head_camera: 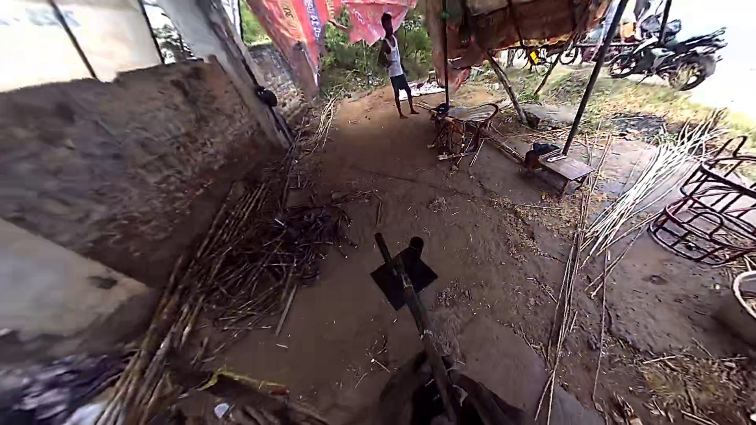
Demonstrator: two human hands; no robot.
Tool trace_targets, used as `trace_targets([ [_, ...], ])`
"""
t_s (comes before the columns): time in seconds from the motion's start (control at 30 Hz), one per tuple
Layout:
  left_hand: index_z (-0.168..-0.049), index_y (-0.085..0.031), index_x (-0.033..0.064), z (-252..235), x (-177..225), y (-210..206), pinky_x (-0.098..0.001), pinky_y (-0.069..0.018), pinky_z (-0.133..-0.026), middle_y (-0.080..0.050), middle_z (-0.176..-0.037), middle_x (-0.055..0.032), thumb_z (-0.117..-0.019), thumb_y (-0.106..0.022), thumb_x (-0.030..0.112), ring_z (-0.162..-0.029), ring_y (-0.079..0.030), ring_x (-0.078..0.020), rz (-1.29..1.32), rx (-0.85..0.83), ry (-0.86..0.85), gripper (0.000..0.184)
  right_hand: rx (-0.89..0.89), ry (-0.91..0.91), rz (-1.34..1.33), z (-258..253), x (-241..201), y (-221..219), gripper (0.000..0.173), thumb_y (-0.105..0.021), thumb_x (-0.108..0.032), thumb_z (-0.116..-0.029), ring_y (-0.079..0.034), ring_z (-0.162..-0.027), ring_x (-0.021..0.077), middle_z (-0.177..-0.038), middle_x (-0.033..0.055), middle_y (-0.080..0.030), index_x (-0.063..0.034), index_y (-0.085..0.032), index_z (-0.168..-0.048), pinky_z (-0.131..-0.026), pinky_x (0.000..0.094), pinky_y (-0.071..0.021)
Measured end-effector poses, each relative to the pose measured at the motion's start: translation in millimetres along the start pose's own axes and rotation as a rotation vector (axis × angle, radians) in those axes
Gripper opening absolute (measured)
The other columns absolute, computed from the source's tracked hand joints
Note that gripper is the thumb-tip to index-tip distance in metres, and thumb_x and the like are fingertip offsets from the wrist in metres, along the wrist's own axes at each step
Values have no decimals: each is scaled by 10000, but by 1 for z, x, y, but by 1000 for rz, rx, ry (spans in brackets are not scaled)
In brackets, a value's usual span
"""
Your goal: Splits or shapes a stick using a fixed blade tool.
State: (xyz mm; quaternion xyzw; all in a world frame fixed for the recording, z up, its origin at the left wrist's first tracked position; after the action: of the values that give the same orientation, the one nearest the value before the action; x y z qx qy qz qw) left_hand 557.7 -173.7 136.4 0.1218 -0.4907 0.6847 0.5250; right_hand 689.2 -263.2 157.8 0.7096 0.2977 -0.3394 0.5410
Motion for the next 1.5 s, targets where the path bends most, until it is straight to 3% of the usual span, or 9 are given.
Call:
trace_targets([
  [0.07, -1327, -545, -45, 1, -2, 13, -402, -620, -822, -714, -1111, -215, -1098, -330, 138, -958, -730, -277, 1, -115, -24, 363, 143, 99, -5, 3, 5, -15, 508, -692, -482, -957, -659, -642, 189, -818, 97, -703, -27, -713, -1181, -581, 376, -575],
  [0.13, -1255, -609, -20, 6, 4, 15, -356, -614, -749, -714, -1009, -164, -1118, -365, 225, -851, -715, -213, -151, -104, -3, 372, 255, 174, 62, 3, 3, -26, 484, -706, -503, -940, -663, -673, 163, -830, 77, -689, -62, -728, -1138, -591, 330, -579],
  [0.3, -1157, -637, -59, 5, 26, 12, -332, -621, -745, -712, -940, -174, -1102, -403, 145, -784, -714, -184, -144, -164, -57, 315, 343, 217, 94, 5, -7, -26, 603, -683, -599, -918, -667, -744, 144, -901, 67, -690, -66, -702, -1200, -638, 294, -585],
  [0.5, -1254, -634, -34, -3, 44, 8, -324, -619, -748, -701, -1085, -212, -1094, -387, 155, -885, -724, -215, -49, -175, -63, 350, 403, 253, 71, -21, -8, -38, 416, -632, -412, -1007, -660, -688, 116, -847, 28, -682, -70, -672, -1241, -614, 274, -582],
  [0.67, -1261, -632, 1, -14, 56, -4, -365, -623, -773, -706, -1083, -212, -1117, -351, 328, -897, -728, -233, -145, -226, -9, 454, 397, 232, 78, -41, -12, -37, 363, -636, -238, -970, -685, -712, 151, -906, 50, -702, -55, -653, -1283, -619, 320, -601],
  [0.87, -1117, -667, 6, -20, 55, -26, -346, -625, -714, -686, -908, -162, -1097, -438, 312, -777, -704, -190, -132, -267, 61, 382, 429, 210, 55, -58, -8, -22, 419, -638, -408, -999, -636, -675, 82, -845, -12, -673, -75, -662, -1252, -603, 264, -571],
  [1.2, -980, -625, 127, -42, 46, -113, -190, -476, -446, -546, -698, -20, -1046, -514, 500, -492, -513, -54, -238, -317, 56, 395, 473, 106, 138, -91, 3, 50, 288, -504, -338, -1068, -612, -701, 60, -869, -29, -637, -113, -650, -1173, -583, 244, -518],
  [1.33, -968, -682, 154, -70, 43, -158, -258, -564, -597, -649, -791, 6, -1045, -494, 523, -671, -639, -74, -329, -218, -102, 421, 477, 66, 195, -129, 25, 74, 265, -483, -289, -1089, -617, -678, 147, -853, 44, -633, -77, -622, -1167, -564, 341, -494],
  [1.5, -1115, -666, 115, -45, 50, -93, -301, -609, -691, -684, -918, -61, -1035, -531, 509, -764, -685, -122, -278, -283, 69, 424, 532, 206, 158, -94, 13, 24, 308, -510, -280, -1058, -601, -756, 161, -929, 54, -598, -58, -613, -1245, -609, 327, -522],
])
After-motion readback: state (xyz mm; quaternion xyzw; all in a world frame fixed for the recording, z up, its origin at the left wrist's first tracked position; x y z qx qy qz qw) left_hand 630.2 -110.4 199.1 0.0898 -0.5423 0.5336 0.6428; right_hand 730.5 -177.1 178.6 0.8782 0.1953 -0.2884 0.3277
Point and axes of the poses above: each hand's wrist, its own z-axis away from the middle knuckle, its own y-axis out of the back of the hand, x = y × z, the point moved 2 cm from there along -z, towards the middle knuckle
